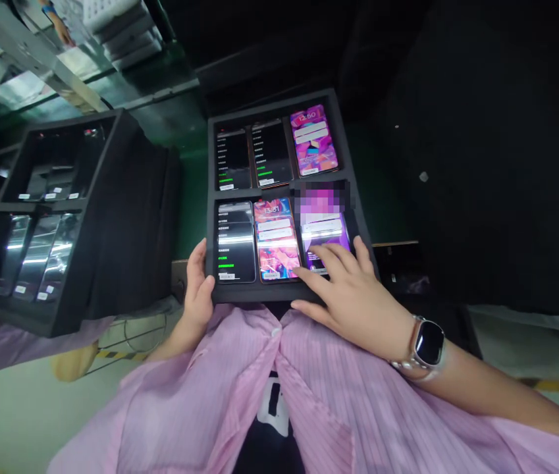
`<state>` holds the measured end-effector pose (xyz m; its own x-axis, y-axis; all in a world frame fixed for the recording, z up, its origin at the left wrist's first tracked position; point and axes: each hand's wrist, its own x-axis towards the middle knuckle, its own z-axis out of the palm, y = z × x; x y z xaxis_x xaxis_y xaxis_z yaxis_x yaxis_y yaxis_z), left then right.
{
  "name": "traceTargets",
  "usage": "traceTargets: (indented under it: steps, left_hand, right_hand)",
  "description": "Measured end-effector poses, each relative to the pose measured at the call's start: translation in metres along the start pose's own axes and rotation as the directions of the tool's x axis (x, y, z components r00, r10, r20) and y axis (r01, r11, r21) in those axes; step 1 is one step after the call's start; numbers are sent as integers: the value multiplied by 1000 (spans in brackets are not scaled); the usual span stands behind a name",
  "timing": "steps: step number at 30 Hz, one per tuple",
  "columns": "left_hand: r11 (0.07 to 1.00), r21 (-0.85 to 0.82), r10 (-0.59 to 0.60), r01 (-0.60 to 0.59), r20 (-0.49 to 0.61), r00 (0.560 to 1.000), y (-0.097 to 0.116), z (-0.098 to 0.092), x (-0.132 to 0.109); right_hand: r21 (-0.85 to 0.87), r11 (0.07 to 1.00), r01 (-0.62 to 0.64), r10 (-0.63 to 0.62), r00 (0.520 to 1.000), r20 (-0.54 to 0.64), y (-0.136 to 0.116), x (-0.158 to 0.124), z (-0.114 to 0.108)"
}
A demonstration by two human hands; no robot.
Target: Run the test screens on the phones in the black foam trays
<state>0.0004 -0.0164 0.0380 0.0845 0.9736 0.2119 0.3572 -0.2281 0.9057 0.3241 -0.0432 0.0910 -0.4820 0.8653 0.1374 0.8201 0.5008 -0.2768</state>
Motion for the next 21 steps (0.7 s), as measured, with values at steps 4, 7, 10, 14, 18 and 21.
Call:
traceTargets:
  steps: [4, 7, 10, 14, 18, 21]
  left_hand:
    - [999, -46, -3, 0, -50, 999, 4, 14, 3]
    - [999, -32, 32, -33, -51, 998, 3, 20, 1]
    - [1000, 1, 5, -5, -72, 997, -1, 21, -3]
    - [1000, -30, -3, 0, -104, 995, -1, 16, -10]
    - [997, -82, -3, -7, -122, 993, -18, 5, -18]
    - [990, -99, 87, -96, -98, 991, -45, 2, -19]
  right_hand:
    - [-53, 996, -74, 76, 996, 50, 14, 28, 6]
    - [-13, 974, -227, 227, 974, 1, 24, 45, -1]
    - [76, 962, -261, 270, 952, -142, 22, 48, -16]
    - [114, 989, -97, 123, 960, -250, 12, 45, -37]
    - [61, 995, -76, 94, 913, -397, 21, 73, -65]
    - [21, 999, -34, 40, 799, -599, 30, 114, -110]
